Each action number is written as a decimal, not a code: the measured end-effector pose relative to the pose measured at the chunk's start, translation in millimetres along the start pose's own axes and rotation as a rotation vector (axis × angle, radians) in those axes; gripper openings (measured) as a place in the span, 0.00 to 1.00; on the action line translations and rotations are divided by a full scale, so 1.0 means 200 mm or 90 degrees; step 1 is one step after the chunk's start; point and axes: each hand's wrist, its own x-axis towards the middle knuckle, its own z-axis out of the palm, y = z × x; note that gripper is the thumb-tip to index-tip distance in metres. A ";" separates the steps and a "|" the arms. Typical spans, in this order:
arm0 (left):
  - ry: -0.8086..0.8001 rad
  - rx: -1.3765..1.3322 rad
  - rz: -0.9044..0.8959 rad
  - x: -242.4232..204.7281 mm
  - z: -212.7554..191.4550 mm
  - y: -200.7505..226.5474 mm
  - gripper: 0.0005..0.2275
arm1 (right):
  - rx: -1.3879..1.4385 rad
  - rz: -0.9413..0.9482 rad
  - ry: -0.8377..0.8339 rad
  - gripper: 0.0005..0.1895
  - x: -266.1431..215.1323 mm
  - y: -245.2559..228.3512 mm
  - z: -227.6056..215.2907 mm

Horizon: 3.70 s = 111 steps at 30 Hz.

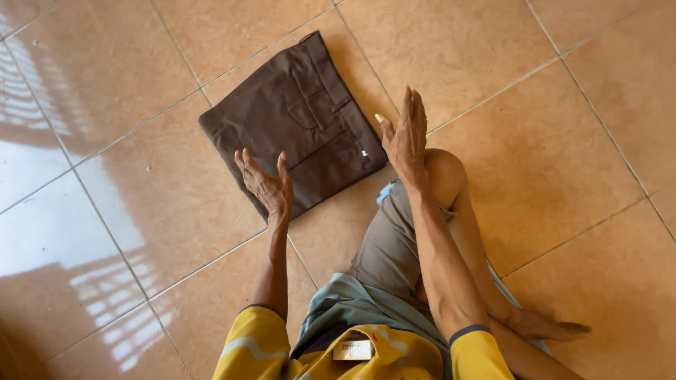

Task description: A person sitting on the floor folds multiple pairs of brown pants.

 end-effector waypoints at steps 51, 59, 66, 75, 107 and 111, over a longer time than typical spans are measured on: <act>-1.465 -0.439 1.512 -3.79 -0.96 0.90 0.31 | -0.113 1.331 0.940 0.76 -3.88 0.22 -1.13; -1.431 -0.064 1.510 -3.79 -1.02 0.87 0.47 | -0.283 1.429 0.858 0.19 -3.97 0.40 -0.74; -1.438 0.013 1.408 -3.71 -1.05 0.89 0.55 | -0.487 1.072 0.841 0.15 -3.40 0.24 -0.88; -1.375 -0.328 1.312 -3.62 -0.95 0.82 0.13 | -0.425 0.945 0.899 0.13 -3.25 0.23 -0.98; -0.897 -0.735 0.624 -2.88 -0.34 2.04 0.11 | -0.399 0.671 0.619 0.31 -2.28 1.17 -1.63; -0.775 -0.583 0.625 -2.66 -0.02 2.10 0.14 | -0.254 0.606 0.470 0.39 -2.03 1.20 -1.60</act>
